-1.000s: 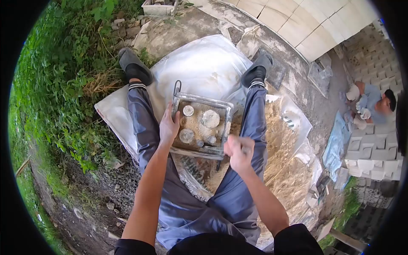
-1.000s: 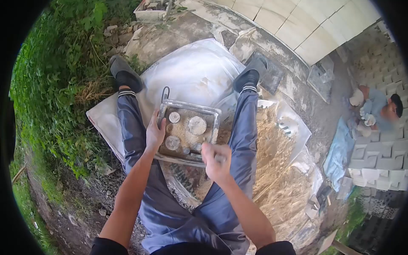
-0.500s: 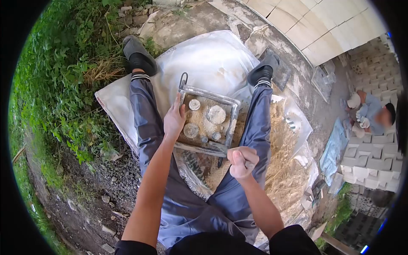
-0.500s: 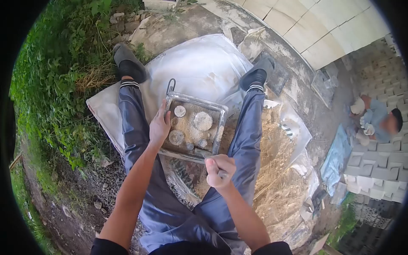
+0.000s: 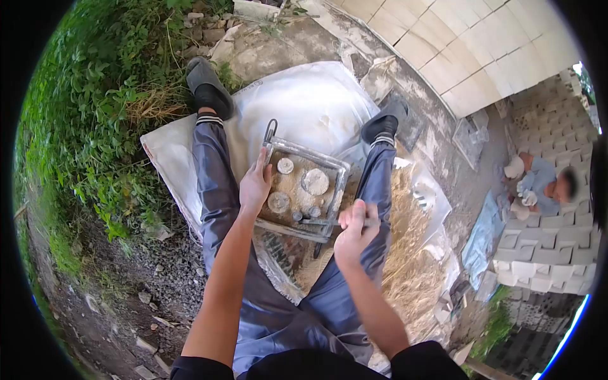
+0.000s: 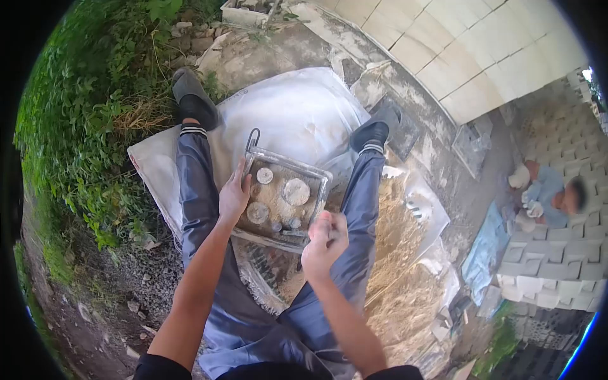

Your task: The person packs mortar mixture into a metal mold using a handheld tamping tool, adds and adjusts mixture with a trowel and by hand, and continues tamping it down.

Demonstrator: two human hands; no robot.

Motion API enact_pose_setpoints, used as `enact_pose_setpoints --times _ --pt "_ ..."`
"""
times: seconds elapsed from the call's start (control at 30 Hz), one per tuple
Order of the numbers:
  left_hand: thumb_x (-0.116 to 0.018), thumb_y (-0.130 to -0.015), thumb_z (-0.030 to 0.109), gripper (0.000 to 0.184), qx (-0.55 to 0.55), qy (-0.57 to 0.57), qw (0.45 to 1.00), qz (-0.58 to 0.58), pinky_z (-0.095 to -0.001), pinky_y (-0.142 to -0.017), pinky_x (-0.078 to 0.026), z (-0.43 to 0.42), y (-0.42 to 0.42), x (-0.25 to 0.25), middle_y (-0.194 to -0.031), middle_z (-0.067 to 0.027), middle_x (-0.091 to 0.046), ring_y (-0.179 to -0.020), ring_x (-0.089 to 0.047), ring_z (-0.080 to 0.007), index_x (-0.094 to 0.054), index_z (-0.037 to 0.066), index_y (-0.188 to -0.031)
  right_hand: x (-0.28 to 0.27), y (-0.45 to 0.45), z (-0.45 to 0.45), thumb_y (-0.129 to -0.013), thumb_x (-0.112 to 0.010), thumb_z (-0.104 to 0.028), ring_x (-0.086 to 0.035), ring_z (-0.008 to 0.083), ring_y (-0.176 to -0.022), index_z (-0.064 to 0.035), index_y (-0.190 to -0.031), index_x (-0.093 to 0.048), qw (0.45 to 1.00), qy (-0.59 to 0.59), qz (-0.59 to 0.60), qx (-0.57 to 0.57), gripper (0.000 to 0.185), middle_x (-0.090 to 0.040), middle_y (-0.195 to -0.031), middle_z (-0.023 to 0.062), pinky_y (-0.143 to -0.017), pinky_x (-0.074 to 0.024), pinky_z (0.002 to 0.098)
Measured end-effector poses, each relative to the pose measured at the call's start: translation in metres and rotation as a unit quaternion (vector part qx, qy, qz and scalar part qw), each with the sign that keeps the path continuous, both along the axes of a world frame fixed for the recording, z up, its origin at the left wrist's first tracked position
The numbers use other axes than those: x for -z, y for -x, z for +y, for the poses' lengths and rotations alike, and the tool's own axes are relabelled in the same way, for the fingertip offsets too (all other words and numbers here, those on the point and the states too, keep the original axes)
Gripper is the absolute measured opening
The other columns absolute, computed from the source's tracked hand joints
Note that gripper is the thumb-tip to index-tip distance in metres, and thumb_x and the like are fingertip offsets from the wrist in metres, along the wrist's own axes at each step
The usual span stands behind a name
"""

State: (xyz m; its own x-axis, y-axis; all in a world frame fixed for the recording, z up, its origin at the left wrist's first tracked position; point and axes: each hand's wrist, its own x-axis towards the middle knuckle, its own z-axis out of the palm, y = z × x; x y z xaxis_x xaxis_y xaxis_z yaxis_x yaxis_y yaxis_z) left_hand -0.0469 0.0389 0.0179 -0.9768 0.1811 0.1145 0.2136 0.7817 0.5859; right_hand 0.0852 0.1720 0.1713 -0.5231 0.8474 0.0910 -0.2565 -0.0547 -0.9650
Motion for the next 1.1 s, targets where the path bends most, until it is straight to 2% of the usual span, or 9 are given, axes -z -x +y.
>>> enact_pose_setpoints --times 0.23,0.37,0.43,0.53,0.6,0.77,0.87,0.97,1.1 --pt "-0.049 -0.092 0.025 0.05 0.003 0.014 1.0 0.005 -0.0449 -0.068 -0.049 -0.001 -0.005 0.004 -0.09 -0.0166 -0.062 -0.077 -0.06 -0.0372 -0.034 0.017 -0.139 -0.029 -0.018 0.034 -0.095 -0.051 -0.021 -0.028 0.0063 -0.04 -0.0092 -0.06 -0.035 0.975 0.024 0.132 -0.175 0.04 -0.028 -0.048 -0.0029 -0.037 -0.0192 0.025" --pt "-0.047 -0.093 0.026 0.049 0.004 -0.025 0.999 0.022 -0.0451 -0.069 -0.049 0.0 -0.001 0.0 -0.091 -0.0158 -0.061 -0.079 -0.06 -0.0366 -0.034 0.017 -0.139 0.038 -0.014 0.044 -0.096 -0.048 -0.025 -0.027 0.0063 -0.041 -0.0078 -0.06 -0.034 0.973 -0.077 0.121 -0.183 0.042 -0.03 -0.05 -0.0007 -0.039 -0.0192 0.024" --pt "-0.047 -0.093 0.026 0.049 0.004 -0.009 1.0 -0.005 -0.0449 -0.07 -0.049 -0.001 0.0 -0.001 -0.094 -0.0156 -0.062 -0.082 -0.06 -0.0365 -0.034 0.017 -0.139 0.027 -0.016 0.045 -0.09 -0.054 -0.018 -0.027 0.0072 -0.041 -0.006 -0.061 -0.035 0.963 0.029 0.191 -0.185 0.037 -0.032 -0.052 -0.0005 -0.041 -0.0212 0.0246" --pt "-0.048 -0.093 0.026 0.048 -0.002 -0.006 1.0 -0.005 -0.0446 -0.071 -0.05 0.001 0.0 0.001 -0.097 -0.016 -0.062 -0.083 -0.06 -0.0368 -0.035 0.018 -0.139 -0.004 -0.03 0.051 -0.086 -0.053 -0.055 -0.035 0.0099 -0.049 -0.007 -0.079 -0.041 0.939 0.003 0.212 -0.272 0.05 -0.038 -0.06 -0.0007 -0.049 -0.0271 0.0264" --pt "-0.048 -0.093 0.027 0.048 0.002 -0.007 1.0 -0.005 -0.0446 -0.07 -0.05 -0.002 -0.001 0.003 -0.099 -0.0162 -0.062 -0.083 -0.061 -0.037 -0.035 0.019 -0.138 -0.001 -0.027 0.054 -0.085 -0.053 -0.056 -0.034 0.0101 -0.048 -0.0067 -0.079 -0.041 0.93 0.044 0.244 -0.271 0.051 -0.039 -0.061 -0.0002 -0.049 -0.0269 0.0264" --pt "-0.048 -0.093 0.028 0.048 0.006 -0.018 1.0 0.01 -0.0451 -0.069 -0.05 0.002 0.001 0.001 -0.101 -0.0179 -0.063 -0.082 -0.061 -0.0381 -0.036 0.021 -0.138 0.032 0.017 0.078 -0.083 -0.044 -0.062 -0.027 0.0092 -0.042 -0.0104 -0.064 -0.04 0.952 0.049 0.163 -0.253 0.055 -0.033 -0.048 -0.0025 -0.041 -0.0193 0.0259" --pt "-0.048 -0.093 0.029 0.048 0.001 -0.01 1.0 0.005 -0.0453 -0.069 -0.05 0.003 0.0 -0.002 -0.099 -0.0197 -0.063 -0.082 -0.061 -0.0384 -0.036 0.022 -0.138 -0.015 0.024 0.084 -0.085 -0.046 -0.06 -0.028 0.0079 -0.044 -0.0079 -0.058 -0.032 0.945 0.048 0.187 -0.263 0.061 -0.032 -0.055 0.0 -0.039 -0.0183 0.0241" --pt "-0.048 -0.093 0.029 0.048 0.003 -0.016 1.0 -0.009 -0.0455 -0.07 -0.05 0.003 -0.001 -0.001 -0.101 -0.0199 -0.063 -0.083 -0.061 -0.0384 -0.036 0.022 -0.138 0.015 0.039 0.078 -0.086 -0.045 -0.059 -0.027 0.0078 -0.043 -0.0087 -0.058 -0.03 0.96 -0.004 0.193 -0.204 0.06 -0.029 -0.054 -0.0013 -0.039 -0.0177 0.0244" --pt "-0.048 -0.093 0.029 0.048 0.014 -0.016 0.999 0.026 -0.0456 -0.069 -0.05 0.004 -0.004 0.002 -0.101 -0.0206 -0.063 -0.083 -0.061 -0.0388 -0.036 0.021 -0.139 0.017 0.064 0.097 -0.086 -0.043 -0.062 -0.025 0.0066 -0.043 -0.0087 -0.055 -0.028 0.955 -0.018 0.107 -0.278 0.063 -0.027 -0.051 -0.0031 -0.04 -0.015 0.0242"
